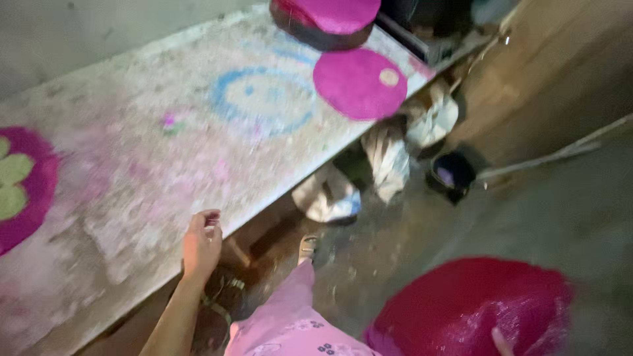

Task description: The person arranges small coiled noodle bundles on a pink circular mat and a wooden drying rack. They repeatedly pick up bundles from the rack and place them onto the mat, then transfer the mat to a nearby table and continue arranging more bundles.

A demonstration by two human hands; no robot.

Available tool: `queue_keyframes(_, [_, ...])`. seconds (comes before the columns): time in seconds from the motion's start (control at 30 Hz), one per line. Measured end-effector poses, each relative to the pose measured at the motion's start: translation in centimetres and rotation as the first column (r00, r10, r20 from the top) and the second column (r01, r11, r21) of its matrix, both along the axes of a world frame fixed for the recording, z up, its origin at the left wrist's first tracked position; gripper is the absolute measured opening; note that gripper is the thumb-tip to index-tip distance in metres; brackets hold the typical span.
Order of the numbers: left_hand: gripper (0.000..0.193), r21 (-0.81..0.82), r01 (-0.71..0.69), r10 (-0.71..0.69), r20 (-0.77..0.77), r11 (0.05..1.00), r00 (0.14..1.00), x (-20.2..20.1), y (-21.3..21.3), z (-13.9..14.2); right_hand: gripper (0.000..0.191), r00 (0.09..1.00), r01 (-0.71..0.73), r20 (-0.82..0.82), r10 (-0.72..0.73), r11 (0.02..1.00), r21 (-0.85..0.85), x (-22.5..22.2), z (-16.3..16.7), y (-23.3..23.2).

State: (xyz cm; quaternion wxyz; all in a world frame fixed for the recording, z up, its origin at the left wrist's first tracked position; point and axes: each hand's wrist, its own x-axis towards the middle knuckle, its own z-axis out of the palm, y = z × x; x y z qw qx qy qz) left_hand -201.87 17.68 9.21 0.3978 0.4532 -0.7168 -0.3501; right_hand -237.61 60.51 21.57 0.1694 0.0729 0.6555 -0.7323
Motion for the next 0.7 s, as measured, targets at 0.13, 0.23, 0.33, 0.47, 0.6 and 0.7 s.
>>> queue_keyframes(0.13, [0.028, 0.078, 0.030, -0.028, -0.025, 0.997, 0.999, -12.1, -7.9, -0.7, 0.052, 0.995, -0.102, -0.004, 0.102, 0.989, -0.106, -9.7, -0.8, -10.8])
queue_keyframes(0.23, [0.027, 0.098, 0.024, -0.016, -0.078, 0.995, 0.997, -20.7, -11.6, 0.4, 0.047, 0.982, -0.191, -0.058, 0.182, 0.929, -0.317, -16.8, 0.1, -23.8])
queue_keyframes(0.33, [0.026, 0.194, 0.073, -0.028, -0.227, 0.978, 0.973, -28.4, -15.6, 3.8, 0.053, 0.941, -0.337, -0.180, 0.286, 0.835, -0.435, -23.5, 4.9, -37.4])
queue_keyframes(0.47, [0.026, 0.298, 0.159, -0.041, -0.368, 0.941, 0.929, -37.0, -20.2, 5.9, 0.047, 0.875, -0.484, -0.300, 0.379, 0.670, -0.564, -32.3, 12.9, -53.8])
queue_keyframes(0.6, [0.030, 0.366, 0.263, -0.042, -0.514, 0.892, 0.857, -42.5, -25.0, 4.5, 0.044, 0.833, -0.552, -0.414, 0.367, 0.488, -0.676, -39.9, 13.6, -68.2])
queue_keyframes(0.7, [0.041, 0.542, 0.266, 0.127, -0.581, 0.797, 0.804, -47.3, -30.0, 1.6, 0.050, 0.857, -0.510, -0.365, 0.362, 0.500, -0.700, -43.8, 8.3, -78.8])
